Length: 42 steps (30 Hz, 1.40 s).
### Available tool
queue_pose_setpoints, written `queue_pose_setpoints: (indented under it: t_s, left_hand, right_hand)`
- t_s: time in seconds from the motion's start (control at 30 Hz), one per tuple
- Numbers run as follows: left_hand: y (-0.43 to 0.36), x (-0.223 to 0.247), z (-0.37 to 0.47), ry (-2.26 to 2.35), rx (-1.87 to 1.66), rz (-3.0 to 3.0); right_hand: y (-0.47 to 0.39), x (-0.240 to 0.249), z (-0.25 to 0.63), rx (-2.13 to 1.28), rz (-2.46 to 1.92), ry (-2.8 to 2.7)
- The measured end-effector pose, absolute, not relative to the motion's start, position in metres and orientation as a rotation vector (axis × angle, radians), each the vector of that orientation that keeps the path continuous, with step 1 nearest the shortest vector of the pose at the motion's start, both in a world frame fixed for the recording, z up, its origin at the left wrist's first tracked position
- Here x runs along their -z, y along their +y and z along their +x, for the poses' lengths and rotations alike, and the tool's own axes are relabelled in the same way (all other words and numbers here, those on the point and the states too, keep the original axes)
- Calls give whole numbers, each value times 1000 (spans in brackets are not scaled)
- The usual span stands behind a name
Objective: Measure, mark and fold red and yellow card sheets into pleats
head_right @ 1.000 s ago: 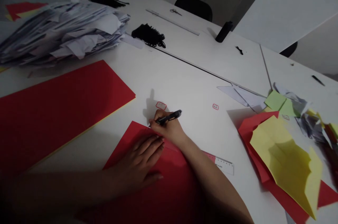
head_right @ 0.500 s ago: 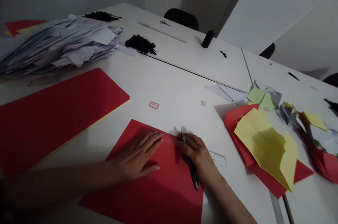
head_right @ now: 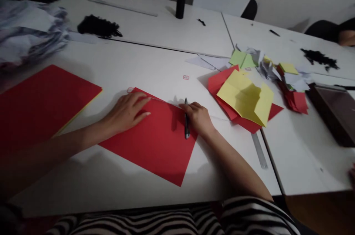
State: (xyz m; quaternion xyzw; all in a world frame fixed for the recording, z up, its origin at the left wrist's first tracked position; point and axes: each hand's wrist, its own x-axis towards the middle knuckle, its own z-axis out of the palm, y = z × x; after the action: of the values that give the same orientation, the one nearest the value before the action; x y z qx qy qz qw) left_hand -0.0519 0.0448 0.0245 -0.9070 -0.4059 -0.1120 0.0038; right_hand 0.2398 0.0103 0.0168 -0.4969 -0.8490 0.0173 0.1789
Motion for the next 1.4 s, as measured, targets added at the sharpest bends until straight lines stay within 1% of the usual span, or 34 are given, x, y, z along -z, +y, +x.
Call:
queue_pose_setpoints:
  t_s: [0.1,0.3,0.63,0.9,1.03,1.27,1.4]
  left_hand:
    - [33,-30,-57,-1409,226,-2759]
    - [24,-25,-56,-1427,28,-2743]
    - [38,-15,-56,-1408,169,-2860]
    - [41,-13,-58,-1401,133,-2892]
    - [43,-13,-59,-1319,158,-3001]
    - [24,-9,-51,-1002,117,-3255]
    - [8,-3,-43,-976,164,-3226]
  right_hand:
    - [17,-18,251,-102,-1522,-2252]
    - [28,-24,259,-208,-1529,-2027]
    - [28,-33,255,-315,-1432,-1943]
    - [27,-33,246,-364,-1428,-1981]
    - [28,-29,244,-365,-1430,-2015]
    - [23,-21,230,-261,-1357,-2197]
    - [23,-17,210,-150,-1221,-2337]
